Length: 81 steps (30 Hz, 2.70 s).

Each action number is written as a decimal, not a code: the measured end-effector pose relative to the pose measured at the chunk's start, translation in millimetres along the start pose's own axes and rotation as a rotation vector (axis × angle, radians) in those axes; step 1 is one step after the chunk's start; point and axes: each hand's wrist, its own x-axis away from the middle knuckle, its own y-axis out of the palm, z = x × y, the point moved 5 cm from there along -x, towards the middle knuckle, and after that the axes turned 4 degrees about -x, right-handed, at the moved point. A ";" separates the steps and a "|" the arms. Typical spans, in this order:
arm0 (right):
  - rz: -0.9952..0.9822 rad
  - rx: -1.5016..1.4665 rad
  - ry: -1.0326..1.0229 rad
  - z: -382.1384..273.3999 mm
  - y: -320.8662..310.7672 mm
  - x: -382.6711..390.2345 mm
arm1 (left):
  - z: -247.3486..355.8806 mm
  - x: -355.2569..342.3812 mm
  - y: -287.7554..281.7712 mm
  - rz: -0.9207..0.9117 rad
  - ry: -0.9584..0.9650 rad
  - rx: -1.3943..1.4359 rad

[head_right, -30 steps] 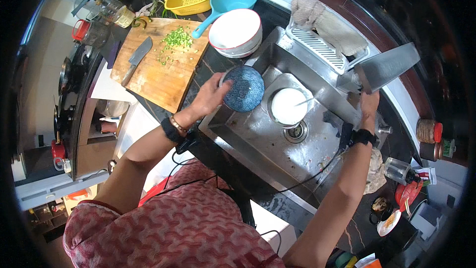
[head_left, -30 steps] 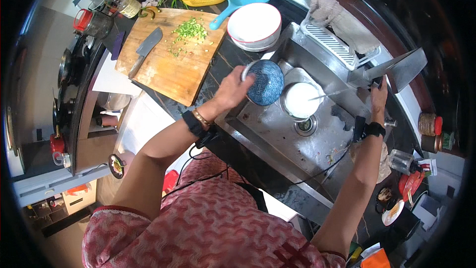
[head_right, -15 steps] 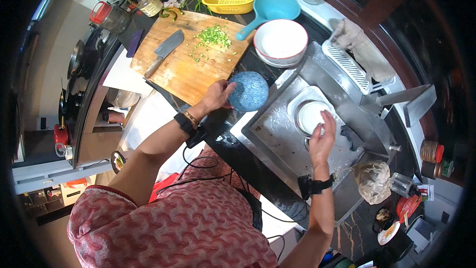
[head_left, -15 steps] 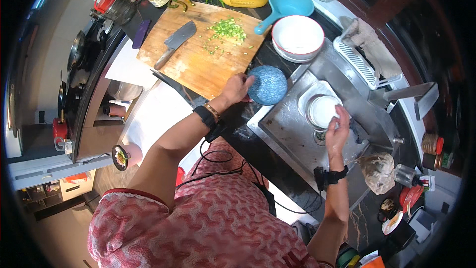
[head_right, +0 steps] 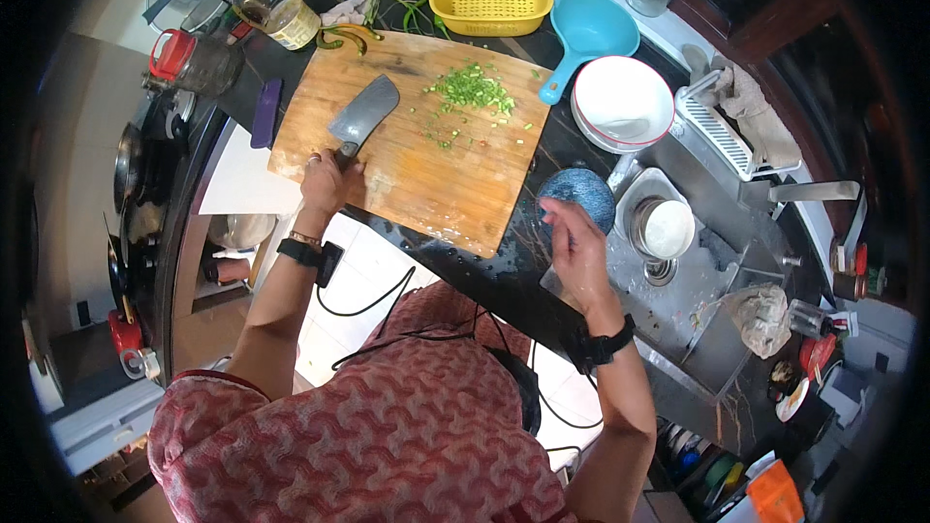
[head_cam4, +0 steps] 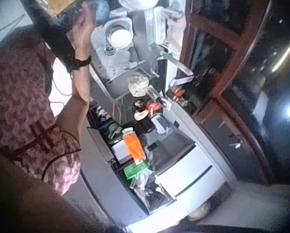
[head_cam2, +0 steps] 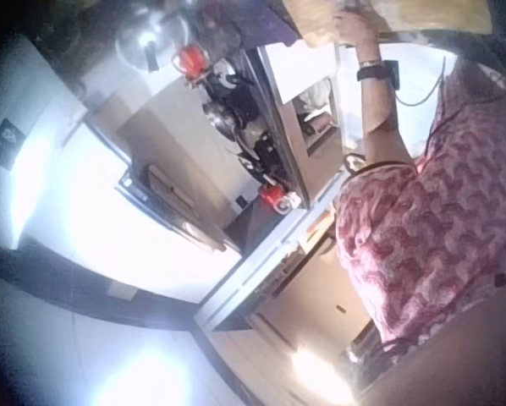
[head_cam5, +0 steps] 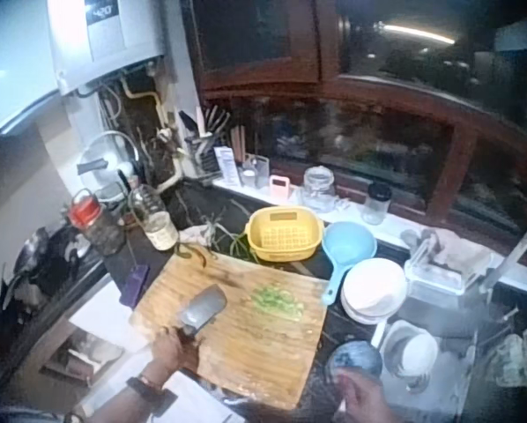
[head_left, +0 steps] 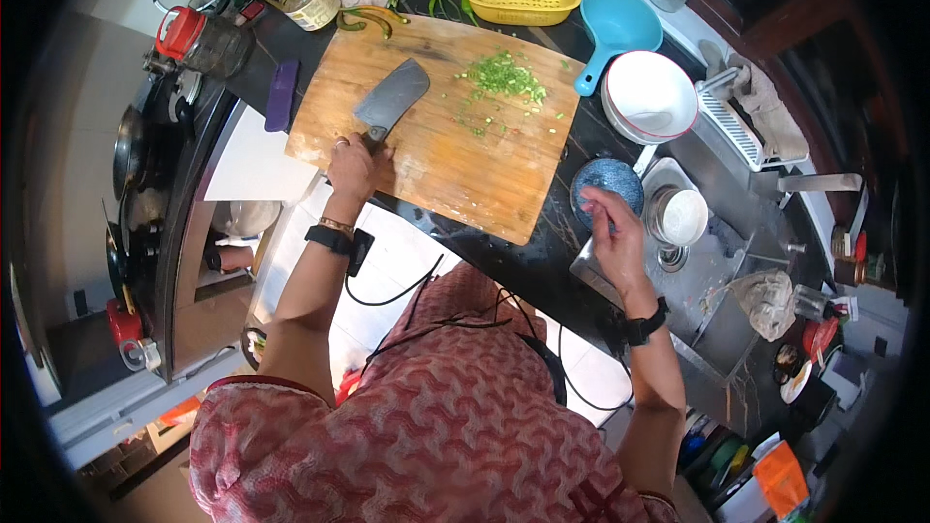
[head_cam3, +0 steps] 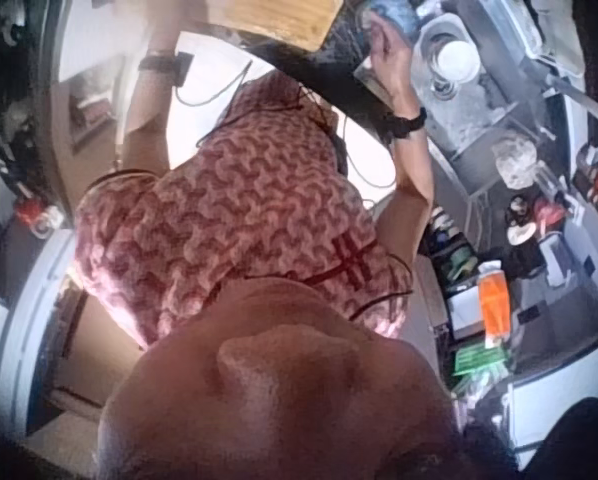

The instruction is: The person washes several bowls, plates, and utensils in a sink, then walks to a dining table to scrape leftovers from a large bowl into a smaller bowl before returning to the sink to continue washing.

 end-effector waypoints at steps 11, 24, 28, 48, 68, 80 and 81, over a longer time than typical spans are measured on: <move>-0.028 -0.378 0.409 8.8 103.0 -14.7 | 88.6 45.1 -29.9 -0.313 0.205 0.767; 0.227 0.196 0.390 -19.1 77.5 2.5 | 119.1 58.3 -45.5 -0.194 0.894 0.382; 0.234 0.427 0.311 -17.7 74.3 -5.6 | 110.9 2.8 6.2 0.046 0.715 0.064; 0.157 0.735 0.435 -0.2 106.1 -105.2 | 191.1 -146.3 16.6 -0.063 0.905 0.376; 0.053 0.769 0.580 19.1 99.1 -70.1 | 136.5 -83.9 9.6 -0.247 0.894 0.278; 0.407 0.042 0.530 3.9 102.8 -24.3 | 189.8 -109.0 9.4 -0.116 1.232 0.492; 0.449 -0.328 0.795 12.0 108.8 -10.7 | 190.0 -110.7 14.7 -0.120 1.230 0.491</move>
